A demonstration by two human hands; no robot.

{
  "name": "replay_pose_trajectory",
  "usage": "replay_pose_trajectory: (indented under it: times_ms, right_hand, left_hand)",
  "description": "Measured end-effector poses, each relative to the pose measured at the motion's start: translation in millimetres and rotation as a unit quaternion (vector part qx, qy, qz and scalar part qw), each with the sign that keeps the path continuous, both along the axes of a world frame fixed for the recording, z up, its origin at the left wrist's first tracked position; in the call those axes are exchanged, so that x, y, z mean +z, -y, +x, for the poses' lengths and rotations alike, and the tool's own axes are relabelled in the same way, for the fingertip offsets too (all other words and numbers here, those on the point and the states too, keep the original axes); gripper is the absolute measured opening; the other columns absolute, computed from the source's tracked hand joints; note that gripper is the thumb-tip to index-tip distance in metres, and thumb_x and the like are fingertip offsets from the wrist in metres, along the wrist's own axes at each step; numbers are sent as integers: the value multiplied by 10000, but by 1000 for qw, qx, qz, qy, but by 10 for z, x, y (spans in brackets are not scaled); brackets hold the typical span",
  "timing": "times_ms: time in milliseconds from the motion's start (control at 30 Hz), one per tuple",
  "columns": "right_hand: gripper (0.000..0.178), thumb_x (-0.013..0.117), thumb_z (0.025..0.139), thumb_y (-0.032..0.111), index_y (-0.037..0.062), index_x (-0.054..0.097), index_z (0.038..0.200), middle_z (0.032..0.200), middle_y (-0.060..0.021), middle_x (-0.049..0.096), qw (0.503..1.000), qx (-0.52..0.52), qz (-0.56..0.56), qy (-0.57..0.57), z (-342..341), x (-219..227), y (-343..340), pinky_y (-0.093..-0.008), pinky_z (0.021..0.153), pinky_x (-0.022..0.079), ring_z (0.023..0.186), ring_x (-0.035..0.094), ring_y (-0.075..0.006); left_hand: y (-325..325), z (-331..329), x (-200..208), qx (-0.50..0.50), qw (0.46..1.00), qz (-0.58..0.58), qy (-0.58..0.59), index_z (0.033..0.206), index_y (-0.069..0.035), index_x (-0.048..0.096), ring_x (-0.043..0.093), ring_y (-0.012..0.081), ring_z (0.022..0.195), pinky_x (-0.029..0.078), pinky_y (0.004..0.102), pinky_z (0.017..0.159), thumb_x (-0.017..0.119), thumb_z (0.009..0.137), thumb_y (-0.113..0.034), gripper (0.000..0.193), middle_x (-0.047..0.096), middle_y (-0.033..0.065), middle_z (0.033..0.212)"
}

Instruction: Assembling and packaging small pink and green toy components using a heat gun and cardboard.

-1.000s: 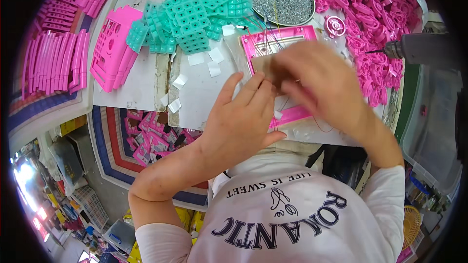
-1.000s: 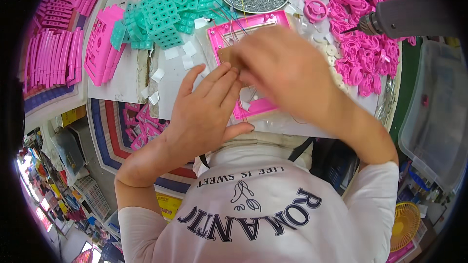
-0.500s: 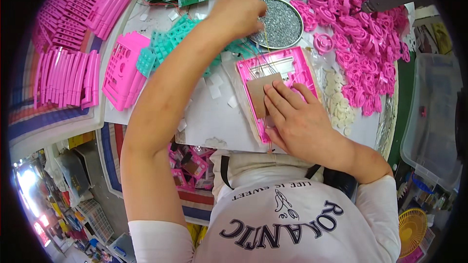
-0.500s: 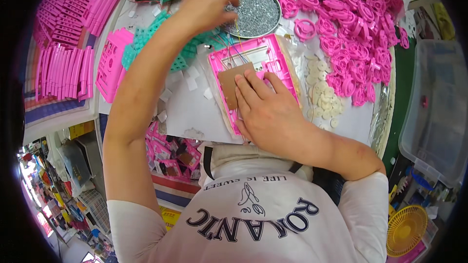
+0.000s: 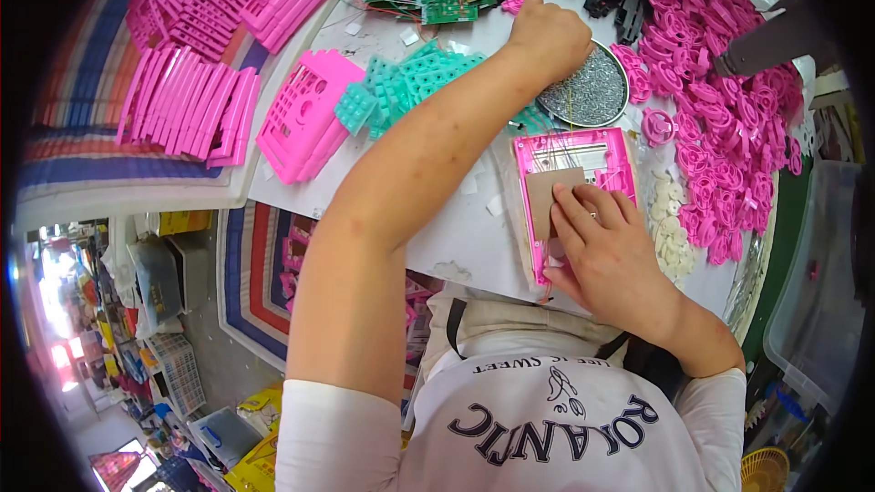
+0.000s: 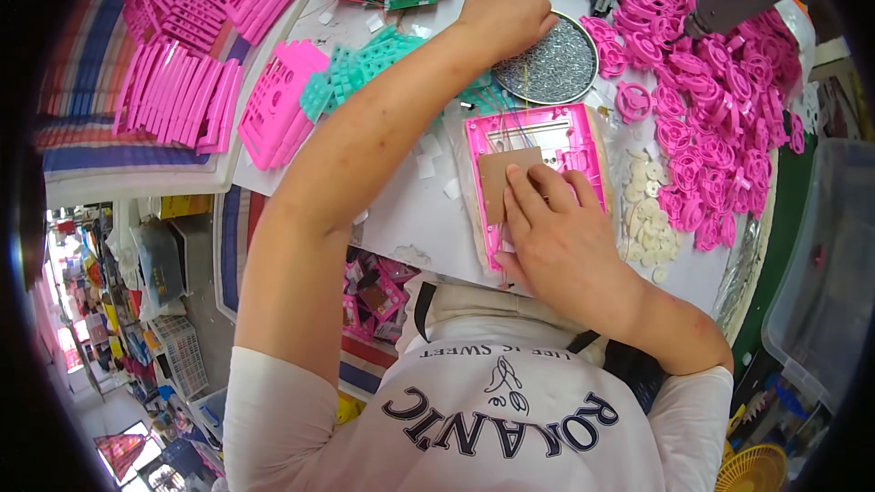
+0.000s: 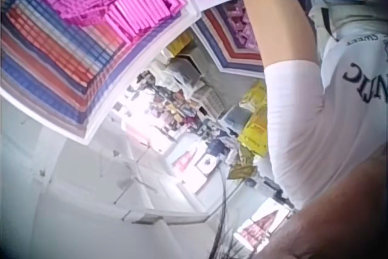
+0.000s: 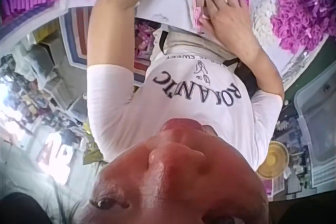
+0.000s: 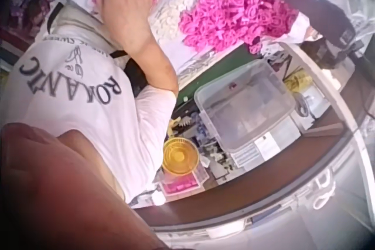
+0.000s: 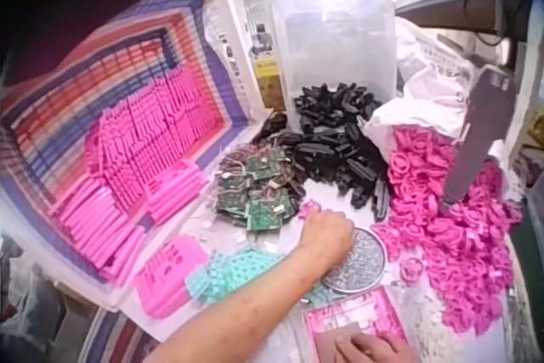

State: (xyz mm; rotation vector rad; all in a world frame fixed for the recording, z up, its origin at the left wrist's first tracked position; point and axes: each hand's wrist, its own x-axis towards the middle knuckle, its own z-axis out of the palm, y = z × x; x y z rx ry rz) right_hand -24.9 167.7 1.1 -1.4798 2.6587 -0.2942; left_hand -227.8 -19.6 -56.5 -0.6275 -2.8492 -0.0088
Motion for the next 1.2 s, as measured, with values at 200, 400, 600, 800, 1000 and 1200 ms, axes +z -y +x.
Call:
replay_pose_trajectory:
  times_ms: [200, 400, 600, 800, 1000, 1200]
  right_hand:
    - [652, 759, 811, 359, -91, 638, 1267, 1412, -204, 561, 1000, -21, -10, 16, 19, -9, -26, -484, 1060, 399, 1253, 502, -362]
    - [633, 790, 779, 307, -69, 643, 1266, 1381, -197, 568, 997, -48, -51, 26, 74, -34, -24, -485, 1044, 418, 1263, 503, -366]
    - [416, 647, 920, 256, -25, 666, 1226, 1241, -152, 670, 929, -63, -362, -37, -185, 584, -1148, -501, 969, 494, 1152, 619, -318]
    - [445, 557, 1004, 242, 36, 478, 1391, 1027, -124, 647, 718, -33, -601, 350, -1520, 538, -1133, -444, 858, 512, 911, 630, -266]
    - [432, 629, 983, 246, 122, 455, 1358, 745, -11, 512, 668, -127, -624, 386, -676, 506, -35, -310, 633, 402, 629, 440, -110]
    - [343, 717, 965, 276, 162, 463, 1164, 746, 23, 554, 637, 21, -619, 460, -266, 420, 7, -306, 542, 402, 590, 496, -113]
  left_hand:
    - [-47, 992, 381, -58, 940, 321, -97, 827, -84, 666, 656, 330, 804, 407, 522, 768, 691, 878, -256, 181, 675, 72, 825]
    - [0, 2099, 134, -1, 931, 365, 32, 879, -103, 675, 663, 243, 942, 380, 470, 912, 728, 870, -156, 76, 717, 42, 921]
    - [-51, 2271, -52, 16, 931, 364, 12, 898, -125, 670, 665, 197, 980, 310, 500, 1041, 777, 833, -150, 127, 738, -5, 1027]
    - [-57, 2262, -77, -8, 940, 341, 1, 910, -128, 694, 682, 180, 983, 236, 514, 1120, 795, 831, -138, 129, 755, -7, 1070]
    - [-67, 2465, -7, -12, 916, 402, 3, 955, -142, 729, 701, 166, 911, 177, 526, 1190, 783, 831, -102, 141, 770, -6, 1013]
    - [-126, 2474, 13, -21, 901, 432, -30, 931, -143, 690, 684, 157, 836, 237, 575, 1145, 826, 783, -102, 204, 746, -39, 941]
